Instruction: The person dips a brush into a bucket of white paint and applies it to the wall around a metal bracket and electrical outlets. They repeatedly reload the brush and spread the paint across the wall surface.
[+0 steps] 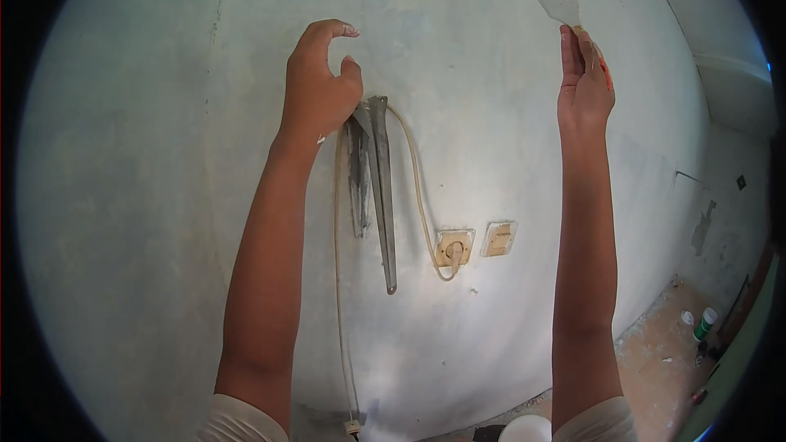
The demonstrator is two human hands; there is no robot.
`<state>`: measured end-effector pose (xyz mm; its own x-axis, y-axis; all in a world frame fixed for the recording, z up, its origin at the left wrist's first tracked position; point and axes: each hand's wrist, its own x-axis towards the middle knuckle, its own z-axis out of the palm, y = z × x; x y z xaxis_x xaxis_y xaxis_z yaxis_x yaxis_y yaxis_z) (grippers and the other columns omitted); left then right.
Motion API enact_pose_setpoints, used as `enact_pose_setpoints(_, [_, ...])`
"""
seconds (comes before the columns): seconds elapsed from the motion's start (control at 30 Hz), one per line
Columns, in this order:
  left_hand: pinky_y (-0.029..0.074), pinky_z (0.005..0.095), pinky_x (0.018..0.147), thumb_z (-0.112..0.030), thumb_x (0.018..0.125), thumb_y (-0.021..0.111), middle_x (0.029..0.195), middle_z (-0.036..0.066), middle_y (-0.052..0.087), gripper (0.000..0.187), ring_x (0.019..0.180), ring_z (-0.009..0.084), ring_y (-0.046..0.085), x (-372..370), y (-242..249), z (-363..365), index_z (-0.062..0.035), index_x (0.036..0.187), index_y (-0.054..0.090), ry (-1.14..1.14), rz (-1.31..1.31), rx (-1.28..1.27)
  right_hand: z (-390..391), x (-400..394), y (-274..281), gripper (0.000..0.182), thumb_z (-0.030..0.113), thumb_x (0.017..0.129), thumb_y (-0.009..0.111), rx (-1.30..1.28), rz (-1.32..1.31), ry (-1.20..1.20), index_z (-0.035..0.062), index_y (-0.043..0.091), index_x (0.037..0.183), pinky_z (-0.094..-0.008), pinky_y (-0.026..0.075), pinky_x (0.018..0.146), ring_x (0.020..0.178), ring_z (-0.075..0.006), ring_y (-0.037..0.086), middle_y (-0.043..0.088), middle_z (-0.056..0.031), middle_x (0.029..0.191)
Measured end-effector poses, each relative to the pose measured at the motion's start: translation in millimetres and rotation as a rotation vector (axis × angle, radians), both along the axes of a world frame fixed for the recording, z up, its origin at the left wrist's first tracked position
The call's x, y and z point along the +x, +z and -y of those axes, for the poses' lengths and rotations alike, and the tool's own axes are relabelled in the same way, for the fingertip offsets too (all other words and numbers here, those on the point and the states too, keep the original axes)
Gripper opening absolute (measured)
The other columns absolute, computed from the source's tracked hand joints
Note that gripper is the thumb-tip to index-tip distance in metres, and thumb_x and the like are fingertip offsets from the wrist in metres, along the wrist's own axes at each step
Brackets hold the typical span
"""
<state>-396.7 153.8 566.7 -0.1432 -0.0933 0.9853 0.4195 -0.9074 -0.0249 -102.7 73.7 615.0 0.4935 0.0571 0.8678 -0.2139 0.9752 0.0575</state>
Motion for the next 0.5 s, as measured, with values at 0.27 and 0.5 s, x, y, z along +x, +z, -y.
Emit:
enact_pose_setpoints(0.27, [0.044,0.0408,0.104,0.005,0.081,0.056,0.122,0.01,0.063,0.036,0.117,0.0269,0.06,-4.3,29.0,-9.0,-0.0052,0.115,0.06,0.038,-0.038,0.108,-2.4,-25.2,45.7,0.035,0.002,0.097,0.061,0.099,0.199,-0.145,-0.0169,0.054,0.125,-0.0341,0.053,0.107,0.112,-0.0301,0.066,0.063,-0.0217,0.119])
enact_pose_setpoints(0.5, [0.043,0.0425,0.104,0.002,0.082,0.054,0.131,0.015,0.057,0.034,0.121,0.0333,0.056,-10.9,70.1,-36.1,-0.0026,0.116,0.057,0.178,0.079,0.301,13.9,-62.0,117.7,0.02,0.009,0.094,0.068,0.206,0.328,-0.905,-0.0041,0.072,0.109,-0.0293,0.056,0.087,0.096,-0.0207,0.068,0.073,-0.0134,0.104])
